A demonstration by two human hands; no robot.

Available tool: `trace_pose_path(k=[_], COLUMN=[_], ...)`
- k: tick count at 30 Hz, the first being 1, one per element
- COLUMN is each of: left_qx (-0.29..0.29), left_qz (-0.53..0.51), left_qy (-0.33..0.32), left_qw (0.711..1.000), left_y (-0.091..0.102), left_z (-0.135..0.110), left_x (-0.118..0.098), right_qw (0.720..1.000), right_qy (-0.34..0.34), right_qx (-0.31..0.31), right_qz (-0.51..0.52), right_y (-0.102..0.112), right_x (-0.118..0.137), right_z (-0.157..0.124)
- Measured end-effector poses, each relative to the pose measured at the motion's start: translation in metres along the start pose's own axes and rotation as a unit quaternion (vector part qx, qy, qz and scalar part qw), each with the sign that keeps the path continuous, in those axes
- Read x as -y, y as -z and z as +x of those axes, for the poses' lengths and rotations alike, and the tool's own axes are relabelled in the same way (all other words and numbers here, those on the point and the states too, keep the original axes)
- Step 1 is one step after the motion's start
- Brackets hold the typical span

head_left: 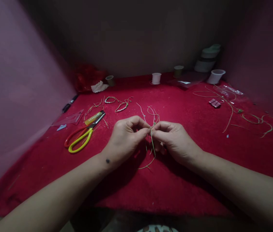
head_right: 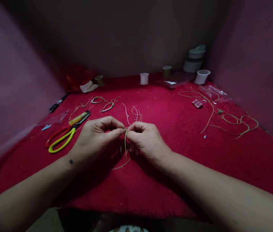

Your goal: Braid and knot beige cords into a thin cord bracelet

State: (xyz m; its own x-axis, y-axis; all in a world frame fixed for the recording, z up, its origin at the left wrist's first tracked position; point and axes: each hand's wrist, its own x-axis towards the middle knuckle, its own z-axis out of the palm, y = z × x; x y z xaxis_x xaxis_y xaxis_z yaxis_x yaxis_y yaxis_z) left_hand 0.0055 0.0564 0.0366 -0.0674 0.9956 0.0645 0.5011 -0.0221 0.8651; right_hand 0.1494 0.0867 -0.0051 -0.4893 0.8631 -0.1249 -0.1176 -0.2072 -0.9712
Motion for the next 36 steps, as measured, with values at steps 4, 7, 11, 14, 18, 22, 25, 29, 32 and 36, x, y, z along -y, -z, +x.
trace_pose_path(k=[4, 7, 11, 14, 18, 22, 25, 29, 32, 36], left_qx=[-0.019, -0.01, 0.0, 0.001, 0.0, 0.0, -0.002, -0.004, 0.015, 0.07], left_qz=[0.037, 0.02, -0.012, -0.023, -0.027, -0.011, 0.021, 0.048, 0.007, -0.11], left_qy=[-0.026, 0.002, 0.046, 0.05, 0.045, 0.033, 0.013, -0.005, 0.007, 0.072], left_qw=[0.999, 1.0, 0.999, 0.998, 0.999, 0.999, 1.0, 0.999, 1.0, 0.989], left_y=[-0.0011, -0.0012, -0.001, -0.0008, -0.0008, -0.0009, -0.0006, -0.0001, 0.0015, 0.0075], left_z=[-0.0006, -0.0008, -0.0001, 0.0002, 0.0004, 0.0002, -0.0007, -0.0014, -0.0011, 0.0], left_x=[-0.0005, -0.0011, -0.0014, -0.0015, -0.0012, -0.0016, -0.0021, -0.0019, -0.0035, -0.0085], right_qw=[1.0, 1.0, 1.0, 1.0, 1.0, 1.0, 0.999, 0.999, 1.0, 1.0], right_qy=[0.005, 0.007, 0.002, -0.002, -0.011, -0.005, -0.005, 0.004, 0.002, -0.001], right_qx=[-0.003, -0.007, -0.006, 0.004, 0.007, 0.01, 0.007, 0.005, -0.001, -0.006], right_qz=[0.018, 0.028, 0.023, 0.019, 0.003, -0.019, -0.037, -0.036, -0.019, -0.015], right_y=[-0.0002, -0.0003, 0.0, -0.0001, -0.0007, -0.0004, 0.0003, 0.0006, 0.0006, 0.0007], right_x=[0.0003, 0.0005, 0.0016, 0.0031, 0.0055, 0.0061, 0.0048, 0.0022, 0.0006, -0.0001], right_z=[-0.0001, -0.0003, -0.0004, -0.0007, -0.001, -0.0007, -0.0006, -0.0007, -0.0006, -0.0003])
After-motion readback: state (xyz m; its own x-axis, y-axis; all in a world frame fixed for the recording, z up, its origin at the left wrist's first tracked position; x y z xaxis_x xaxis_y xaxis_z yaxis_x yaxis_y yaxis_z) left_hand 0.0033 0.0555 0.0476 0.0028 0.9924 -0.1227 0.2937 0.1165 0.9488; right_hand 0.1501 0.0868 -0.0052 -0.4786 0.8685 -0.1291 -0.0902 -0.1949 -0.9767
